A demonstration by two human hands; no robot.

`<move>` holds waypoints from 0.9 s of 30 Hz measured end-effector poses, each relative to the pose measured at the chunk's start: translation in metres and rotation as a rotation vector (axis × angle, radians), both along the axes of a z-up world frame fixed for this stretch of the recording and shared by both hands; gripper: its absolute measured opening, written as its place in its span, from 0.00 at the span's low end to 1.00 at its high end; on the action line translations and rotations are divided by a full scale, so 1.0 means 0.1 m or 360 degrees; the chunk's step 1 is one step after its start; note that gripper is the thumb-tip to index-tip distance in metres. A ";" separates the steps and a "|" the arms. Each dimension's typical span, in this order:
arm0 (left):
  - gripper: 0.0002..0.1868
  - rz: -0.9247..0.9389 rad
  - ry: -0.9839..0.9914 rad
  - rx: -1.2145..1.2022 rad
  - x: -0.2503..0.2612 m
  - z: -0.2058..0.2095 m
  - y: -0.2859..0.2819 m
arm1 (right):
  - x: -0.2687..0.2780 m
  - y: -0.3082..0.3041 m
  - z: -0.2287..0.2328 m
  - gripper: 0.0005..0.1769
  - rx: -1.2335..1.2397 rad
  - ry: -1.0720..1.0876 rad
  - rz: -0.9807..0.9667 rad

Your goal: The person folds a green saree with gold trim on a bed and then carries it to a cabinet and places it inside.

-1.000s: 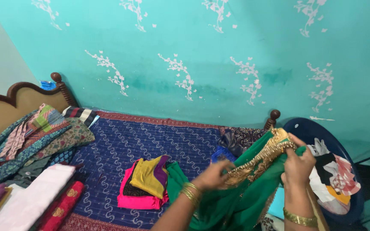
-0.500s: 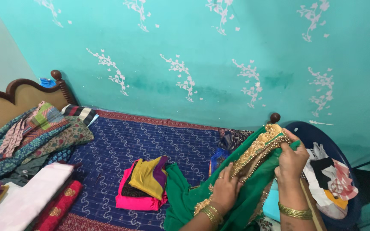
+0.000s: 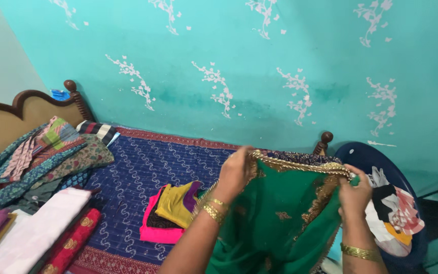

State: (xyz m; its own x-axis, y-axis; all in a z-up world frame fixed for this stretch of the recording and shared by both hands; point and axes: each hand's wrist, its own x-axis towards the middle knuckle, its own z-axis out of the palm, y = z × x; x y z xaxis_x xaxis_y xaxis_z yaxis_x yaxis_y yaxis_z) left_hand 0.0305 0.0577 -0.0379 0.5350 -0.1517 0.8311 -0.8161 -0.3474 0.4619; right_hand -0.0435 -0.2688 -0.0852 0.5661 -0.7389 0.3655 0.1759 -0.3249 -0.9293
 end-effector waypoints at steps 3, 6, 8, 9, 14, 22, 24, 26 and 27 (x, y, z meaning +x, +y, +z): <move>0.22 -0.0096 -0.0185 0.0256 -0.12 0.28 -0.13 | -0.02 0.21 0.07 0.36 -0.0121 0.0097 0.0362; 0.21 -0.0250 -0.0231 0.0491 -0.24 0.42 -0.42 | -0.14 0.52 0.13 0.54 -0.0230 0.0274 0.0895; 0.20 -0.0339 -0.0251 0.0585 -0.33 0.46 -0.56 | -0.12 0.73 0.16 0.48 -0.0189 0.0175 0.1026; 0.16 -0.0386 -0.0193 0.0602 -0.35 0.49 -0.58 | -0.11 0.78 0.18 0.46 -0.0166 0.0126 0.1091; 0.19 -0.0725 0.0079 0.0188 -0.31 0.53 -0.52 | -0.19 0.75 0.28 0.35 0.0186 0.0144 0.1127; 0.22 -0.0848 0.0735 0.0474 0.11 -0.53 -0.45 | -0.38 0.48 0.47 0.29 0.0068 -0.0123 0.1062; 0.24 -0.0773 0.0822 0.0670 0.08 -0.67 -0.33 | -0.45 0.32 0.51 0.31 -0.0179 -0.0162 0.0840; 0.26 -0.0690 0.0834 0.0860 0.07 -0.73 -0.23 | -0.49 0.11 0.55 0.29 -0.0307 -0.0193 0.0756; 0.23 -0.0632 0.0805 0.0956 0.06 -0.76 -0.22 | -0.50 -0.01 0.58 0.29 -0.0373 -0.0214 0.0712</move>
